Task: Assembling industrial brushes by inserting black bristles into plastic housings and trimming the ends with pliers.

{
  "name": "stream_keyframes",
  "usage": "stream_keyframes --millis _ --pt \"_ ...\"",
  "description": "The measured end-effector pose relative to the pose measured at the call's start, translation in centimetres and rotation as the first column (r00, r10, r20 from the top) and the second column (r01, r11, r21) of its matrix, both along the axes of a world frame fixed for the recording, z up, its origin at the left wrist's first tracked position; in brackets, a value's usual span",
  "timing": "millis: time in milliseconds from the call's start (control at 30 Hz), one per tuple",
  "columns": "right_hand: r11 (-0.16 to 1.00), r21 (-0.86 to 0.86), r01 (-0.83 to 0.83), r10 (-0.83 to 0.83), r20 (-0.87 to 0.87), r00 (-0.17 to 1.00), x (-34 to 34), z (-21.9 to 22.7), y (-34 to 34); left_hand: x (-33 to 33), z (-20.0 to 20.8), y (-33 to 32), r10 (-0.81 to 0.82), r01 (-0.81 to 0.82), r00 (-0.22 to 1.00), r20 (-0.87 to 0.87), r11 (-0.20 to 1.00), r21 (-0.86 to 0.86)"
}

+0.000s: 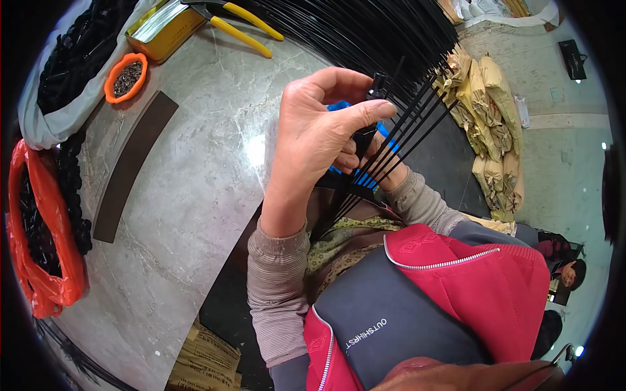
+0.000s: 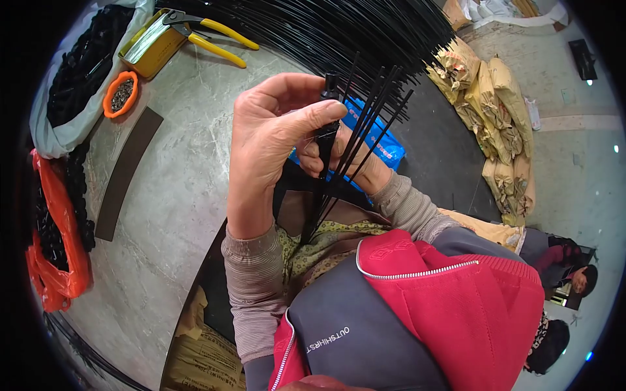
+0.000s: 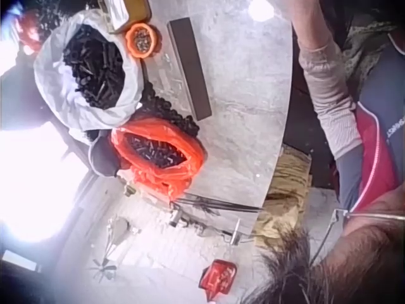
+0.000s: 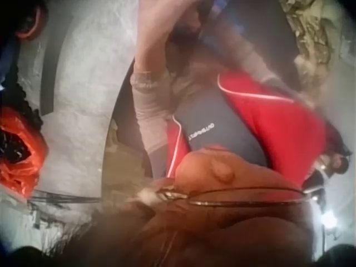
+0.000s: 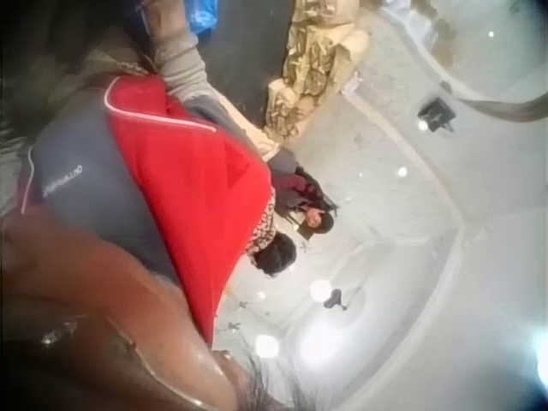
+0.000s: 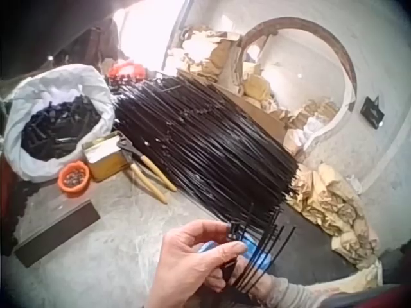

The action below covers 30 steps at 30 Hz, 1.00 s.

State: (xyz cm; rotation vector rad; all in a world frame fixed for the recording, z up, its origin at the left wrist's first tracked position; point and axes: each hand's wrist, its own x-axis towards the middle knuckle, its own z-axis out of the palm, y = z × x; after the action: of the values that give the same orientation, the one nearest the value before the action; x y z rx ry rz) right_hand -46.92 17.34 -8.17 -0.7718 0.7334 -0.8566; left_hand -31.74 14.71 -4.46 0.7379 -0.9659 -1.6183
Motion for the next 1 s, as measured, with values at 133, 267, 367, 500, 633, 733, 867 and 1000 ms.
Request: stream_keyframes --millis 133,267,367,500,633,733,867,1000 --pt "0.999 -0.048 0.014 -0.013 0.027 1.000 -0.1 -0.2 0.1 -0.4 -0.2 -0.6 -0.024 0.024 1.000 -0.005 1.000 -0.009" --pt "1.000 -0.016 -0.015 0.015 -0.009 1.000 -0.2 -0.3 -0.2 -0.5 -0.9 -0.7 -0.006 0.005 1.000 -0.030 1.000 -0.029" --pt "1.000 -0.013 -0.017 0.017 -0.002 1.000 0.0 -0.3 -0.1 -0.4 -1.0 -0.7 -0.035 0.035 0.994 -0.107 0.999 -0.002" --pt "0.998 -0.058 0.005 -0.003 0.027 1.000 0.4 0.3 -0.1 -0.4 -1.1 -0.9 -0.039 0.037 0.993 -0.108 0.999 -0.025" --pt "0.995 -0.104 0.009 -0.012 -0.029 1.000 0.1 -0.3 -0.2 -0.7 -1.6 -1.2 -0.068 0.068 0.981 -0.180 0.998 -0.005" --pt "0.991 -0.135 -0.023 0.030 0.054 0.998 0.2 -0.5 -0.4 -0.7 -2.0 -1.3 -0.075 0.075 0.977 -0.201 0.997 -0.007" --pt "0.985 -0.171 -0.015 0.002 -0.076 0.997 -0.1 -0.9 -0.7 -0.9 -2.1 -1.1 -0.052 0.046 0.975 -0.217 0.998 -0.035" --pt "0.996 -0.075 0.051 -0.052 -0.014 0.999 -0.5 -1.8 -0.3 -0.6 -2.2 -1.3 -0.094 0.088 0.982 -0.164 0.995 -0.044"
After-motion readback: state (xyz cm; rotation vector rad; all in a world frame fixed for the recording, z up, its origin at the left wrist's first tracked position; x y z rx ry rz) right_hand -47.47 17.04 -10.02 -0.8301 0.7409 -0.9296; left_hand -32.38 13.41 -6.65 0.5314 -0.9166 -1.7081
